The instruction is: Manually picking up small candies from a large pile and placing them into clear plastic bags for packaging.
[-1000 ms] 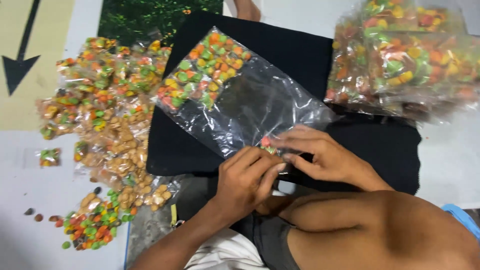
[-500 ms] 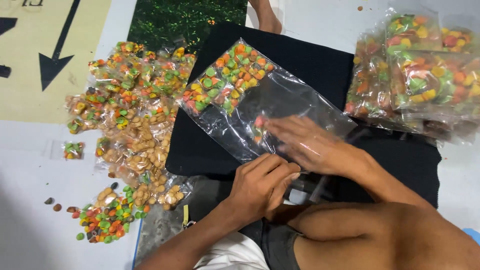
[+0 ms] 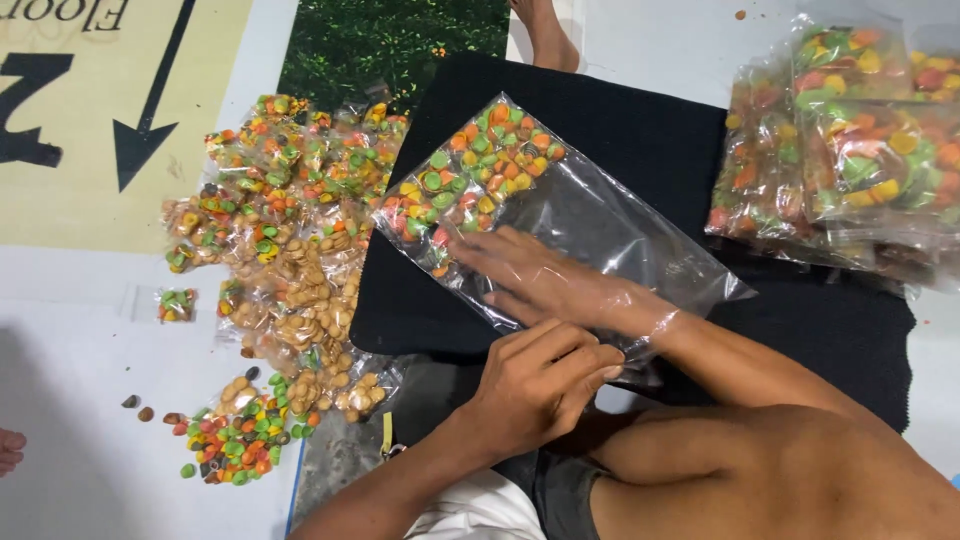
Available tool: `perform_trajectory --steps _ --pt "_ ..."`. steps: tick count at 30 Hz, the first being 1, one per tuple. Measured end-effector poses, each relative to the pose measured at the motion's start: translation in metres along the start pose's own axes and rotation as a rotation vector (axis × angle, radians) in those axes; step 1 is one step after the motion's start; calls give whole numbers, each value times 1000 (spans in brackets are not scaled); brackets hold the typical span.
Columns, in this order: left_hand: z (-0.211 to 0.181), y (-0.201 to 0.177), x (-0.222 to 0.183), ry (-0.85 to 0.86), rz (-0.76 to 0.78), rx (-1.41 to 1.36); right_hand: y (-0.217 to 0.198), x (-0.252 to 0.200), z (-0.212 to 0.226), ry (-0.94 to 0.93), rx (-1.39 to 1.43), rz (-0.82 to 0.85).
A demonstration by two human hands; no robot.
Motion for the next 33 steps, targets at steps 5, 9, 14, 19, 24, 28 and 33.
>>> perform_trajectory --steps 5,9,14,19,24,28,33 --pt "1 -3 -3 -9 8 -18 0 -1 -7 -8 -398 30" --pt "0 -4 -1 -9 12 -27 -12 -7 3 -79 -553 -41" --pt "1 3 -2 -2 35 -24 15 -6 -22 -200 -635 31" --pt "0 7 -4 11 70 -16 21 4 -22 -230 -540 -58" --pt "11 -5 -13 -8 70 65 23 -12 -30 -116 -537 14" --pt "44 -32 -13 -53 137 354 -11 -48 2 132 -357 32" --pt "108 -49 -37 -191 401 662 -36 -110 15 241 -368 3"
Point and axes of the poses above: each hand's wrist, its own x-axis towards the middle knuckle, its own y-axis out of the palm, z = x × y, the point moved 6 cm from there along x, towards the middle knuckle, and after that the axes turned 4 degrees about -z, right-handed, at the moved point
